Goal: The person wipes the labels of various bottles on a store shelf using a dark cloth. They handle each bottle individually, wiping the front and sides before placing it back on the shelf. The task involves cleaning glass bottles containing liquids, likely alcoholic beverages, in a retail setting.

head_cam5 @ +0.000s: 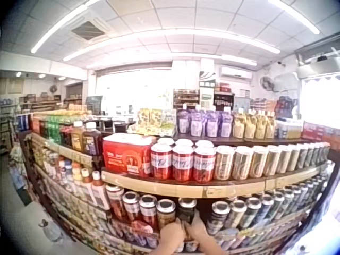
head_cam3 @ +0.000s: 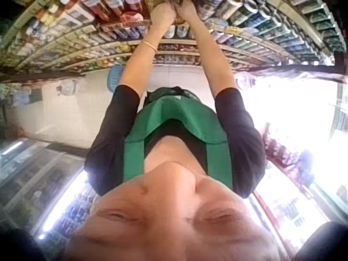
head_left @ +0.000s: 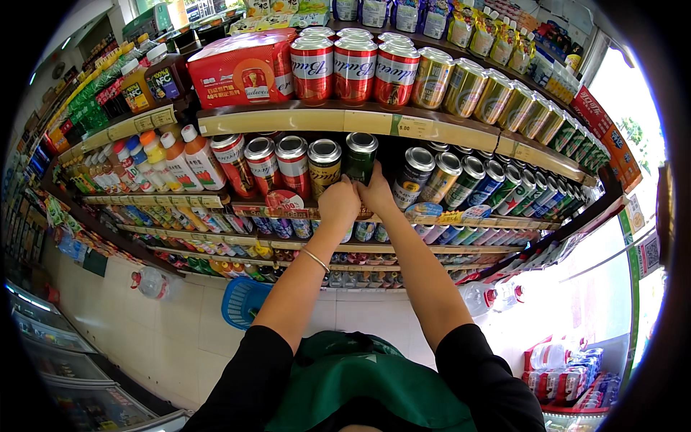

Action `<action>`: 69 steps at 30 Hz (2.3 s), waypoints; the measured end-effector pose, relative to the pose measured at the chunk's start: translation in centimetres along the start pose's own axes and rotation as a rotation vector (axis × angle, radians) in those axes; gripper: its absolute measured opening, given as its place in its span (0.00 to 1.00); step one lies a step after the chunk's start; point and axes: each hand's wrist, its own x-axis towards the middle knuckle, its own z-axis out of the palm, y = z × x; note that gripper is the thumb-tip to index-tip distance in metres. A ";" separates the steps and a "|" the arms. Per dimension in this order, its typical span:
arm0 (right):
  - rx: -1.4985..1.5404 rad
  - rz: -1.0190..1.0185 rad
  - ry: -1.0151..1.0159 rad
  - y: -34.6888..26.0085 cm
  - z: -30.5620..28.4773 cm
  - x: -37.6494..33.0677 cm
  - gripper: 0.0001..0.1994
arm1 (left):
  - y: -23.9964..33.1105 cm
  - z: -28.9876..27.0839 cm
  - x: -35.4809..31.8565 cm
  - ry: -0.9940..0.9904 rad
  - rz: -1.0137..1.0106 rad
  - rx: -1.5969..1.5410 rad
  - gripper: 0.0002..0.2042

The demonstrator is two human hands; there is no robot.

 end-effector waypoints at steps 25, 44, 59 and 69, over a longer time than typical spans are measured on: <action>0.098 -0.291 -0.503 -8.7 34.3 -22.2 0.24 | -36.3 -10.0 -27.8 0.129 -0.485 -0.293 0.11; -0.303 -0.036 -0.980 34.6 78.6 -40.9 0.27 | -72.6 33.3 -57.1 0.293 -1.592 -0.746 0.20; -0.494 0.309 -1.236 48.5 94.8 -47.6 0.43 | -85.2 48.4 -58.5 0.514 -1.878 -1.250 0.23; -0.499 0.020 -1.371 35.3 85.9 -35.6 0.34 | -77.7 34.8 -54.8 -0.316 -0.685 -0.055 0.37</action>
